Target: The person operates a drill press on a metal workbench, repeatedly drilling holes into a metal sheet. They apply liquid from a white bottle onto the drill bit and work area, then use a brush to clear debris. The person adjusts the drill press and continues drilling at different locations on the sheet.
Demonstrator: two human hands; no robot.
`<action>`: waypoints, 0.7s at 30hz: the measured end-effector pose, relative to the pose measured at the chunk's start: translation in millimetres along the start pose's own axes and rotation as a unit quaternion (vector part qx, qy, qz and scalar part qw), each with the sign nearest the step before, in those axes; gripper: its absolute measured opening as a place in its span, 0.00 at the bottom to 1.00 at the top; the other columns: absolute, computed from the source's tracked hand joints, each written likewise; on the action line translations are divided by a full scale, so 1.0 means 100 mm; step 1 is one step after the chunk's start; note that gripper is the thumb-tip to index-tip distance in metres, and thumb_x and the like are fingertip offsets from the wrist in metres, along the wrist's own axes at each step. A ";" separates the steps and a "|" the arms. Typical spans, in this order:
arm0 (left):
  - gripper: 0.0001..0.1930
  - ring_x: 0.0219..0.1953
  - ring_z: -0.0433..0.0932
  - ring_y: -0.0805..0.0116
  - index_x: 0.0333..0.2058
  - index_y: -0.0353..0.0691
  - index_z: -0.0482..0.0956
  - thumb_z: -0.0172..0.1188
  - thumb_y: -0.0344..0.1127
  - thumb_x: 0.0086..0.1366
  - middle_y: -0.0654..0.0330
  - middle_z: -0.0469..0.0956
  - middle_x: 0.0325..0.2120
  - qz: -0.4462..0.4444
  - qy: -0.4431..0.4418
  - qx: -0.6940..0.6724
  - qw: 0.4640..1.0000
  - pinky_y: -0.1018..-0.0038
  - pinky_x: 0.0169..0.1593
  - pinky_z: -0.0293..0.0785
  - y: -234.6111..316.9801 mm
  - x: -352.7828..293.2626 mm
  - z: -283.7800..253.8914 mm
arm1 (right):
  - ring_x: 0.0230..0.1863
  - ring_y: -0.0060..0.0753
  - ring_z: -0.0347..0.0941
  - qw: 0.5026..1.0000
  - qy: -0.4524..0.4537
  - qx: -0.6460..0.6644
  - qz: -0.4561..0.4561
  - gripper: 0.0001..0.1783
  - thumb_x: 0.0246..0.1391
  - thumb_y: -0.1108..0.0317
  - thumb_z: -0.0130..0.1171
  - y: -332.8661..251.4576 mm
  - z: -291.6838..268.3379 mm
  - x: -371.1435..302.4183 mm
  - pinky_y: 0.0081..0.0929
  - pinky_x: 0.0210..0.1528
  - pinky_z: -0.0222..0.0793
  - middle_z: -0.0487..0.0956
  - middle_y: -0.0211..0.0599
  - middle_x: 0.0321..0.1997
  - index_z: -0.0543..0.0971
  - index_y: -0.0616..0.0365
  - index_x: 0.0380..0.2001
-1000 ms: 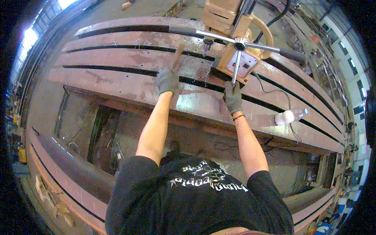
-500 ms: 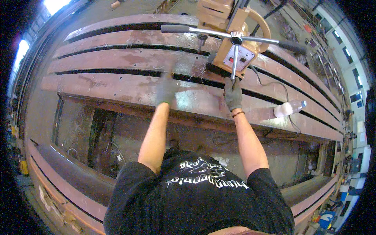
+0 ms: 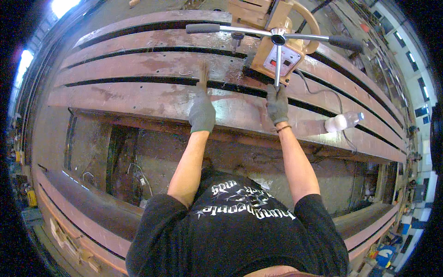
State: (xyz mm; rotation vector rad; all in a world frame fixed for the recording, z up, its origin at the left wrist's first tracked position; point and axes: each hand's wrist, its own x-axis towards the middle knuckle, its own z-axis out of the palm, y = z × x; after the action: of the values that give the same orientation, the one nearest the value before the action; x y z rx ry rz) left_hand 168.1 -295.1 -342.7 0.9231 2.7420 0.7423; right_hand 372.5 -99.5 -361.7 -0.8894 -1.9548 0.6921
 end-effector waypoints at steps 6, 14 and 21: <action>0.21 0.47 0.83 0.38 0.61 0.36 0.68 0.50 0.37 0.73 0.36 0.81 0.46 0.013 0.052 0.023 0.998 0.47 0.47 0.80 -0.27 1.15 -0.11 | 0.22 0.22 0.65 1.000 0.017 -0.018 -0.008 0.18 0.69 0.51 0.58 -0.06 -0.02 0.00 0.32 0.24 0.61 0.68 0.25 0.21 0.73 0.55 0.37; 0.18 0.43 0.84 0.43 0.54 0.40 0.80 0.52 0.41 0.73 0.42 0.79 0.48 0.075 -0.104 0.230 0.965 0.50 0.47 0.81 -0.69 0.60 0.06 | 0.31 0.42 0.72 0.999 0.008 0.012 0.034 0.19 0.69 0.51 0.58 -0.05 -0.02 0.00 0.43 0.34 0.67 0.76 0.41 0.31 0.73 0.59 0.40; 0.21 0.40 0.82 0.40 0.62 0.46 0.70 0.50 0.34 0.72 0.42 0.82 0.40 0.168 -0.054 0.047 0.983 0.46 0.43 0.78 -0.11 -0.39 -0.51 | 0.40 0.65 0.76 0.990 -0.035 0.057 0.123 0.21 0.67 0.49 0.57 -0.20 -0.09 0.01 0.54 0.42 0.68 0.78 0.56 0.37 0.73 0.59 0.42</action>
State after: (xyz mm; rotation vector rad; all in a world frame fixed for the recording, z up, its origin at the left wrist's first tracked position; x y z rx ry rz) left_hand 178.5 -346.5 -304.9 1.4265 2.5750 0.5917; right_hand 373.3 -109.0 -342.0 -1.0564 -1.8633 0.9806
